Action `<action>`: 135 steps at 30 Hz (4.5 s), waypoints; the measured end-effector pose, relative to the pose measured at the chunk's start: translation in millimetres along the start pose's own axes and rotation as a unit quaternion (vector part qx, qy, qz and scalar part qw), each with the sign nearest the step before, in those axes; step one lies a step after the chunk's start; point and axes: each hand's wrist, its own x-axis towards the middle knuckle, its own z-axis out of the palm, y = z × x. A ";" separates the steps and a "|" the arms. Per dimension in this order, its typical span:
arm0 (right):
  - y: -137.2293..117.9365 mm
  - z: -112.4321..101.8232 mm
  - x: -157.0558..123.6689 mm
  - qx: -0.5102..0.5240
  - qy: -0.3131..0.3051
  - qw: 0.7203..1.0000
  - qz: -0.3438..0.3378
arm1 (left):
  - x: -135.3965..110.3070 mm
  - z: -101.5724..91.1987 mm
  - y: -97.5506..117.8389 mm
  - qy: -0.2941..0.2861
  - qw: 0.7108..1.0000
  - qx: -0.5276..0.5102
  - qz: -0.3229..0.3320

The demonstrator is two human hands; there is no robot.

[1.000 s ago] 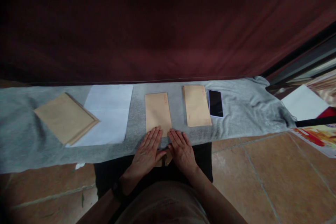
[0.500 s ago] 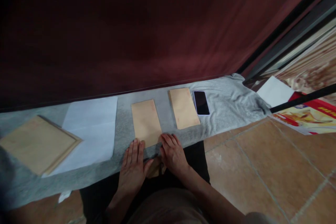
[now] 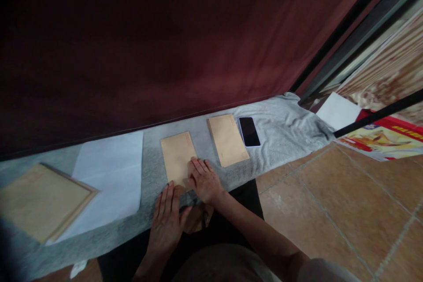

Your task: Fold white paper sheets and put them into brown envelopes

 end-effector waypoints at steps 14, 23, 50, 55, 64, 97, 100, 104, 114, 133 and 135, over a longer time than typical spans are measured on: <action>4.7 18.1 89.4 -0.018 0.014 0.998 0.064 | 4.8 6.2 -2.4 0.017 0.999 0.033 0.037; 3.1 22.3 122.5 -0.025 0.024 0.995 0.089 | 5.1 7.9 -2.0 0.013 0.998 0.042 0.036; -14.5 37.4 115.5 -0.019 0.036 0.995 0.092 | 5.4 10.9 -0.8 0.021 0.998 0.050 0.038; -6.1 31.8 91.4 -0.016 0.039 0.995 0.089 | 4.9 11.7 -0.1 0.016 0.999 0.030 0.031; -4.1 13.3 21.6 -0.009 -0.001 1.000 0.008 | 4.1 13.2 0.5 0.015 0.999 0.022 0.034; 1.0 -3.4 -25.0 0.296 0.049 0.926 0.227 | -13.8 2.3 -1.7 0.047 0.999 0.001 -0.019; -0.8 -1.5 -22.0 0.418 0.086 0.870 0.248 | -11.5 3.2 0.0 0.046 0.999 -0.009 -0.020; 7.4 -9.7 -16.9 0.517 0.116 0.811 0.248 | -4.2 6.1 4.0 0.035 0.998 -0.041 -0.015; 107.8 -68.2 -24.6 0.448 0.277 0.788 0.318 | 1.8 14.1 7.6 0.038 0.997 -0.018 0.057; 136.3 -59.3 -50.9 0.203 0.278 0.864 0.366 | -3.0 13.3 2.4 0.019 0.997 0.010 0.069; 134.5 -61.9 -51.4 0.178 0.278 0.871 0.365 | -3.1 13.5 2.2 0.014 0.997 0.009 0.069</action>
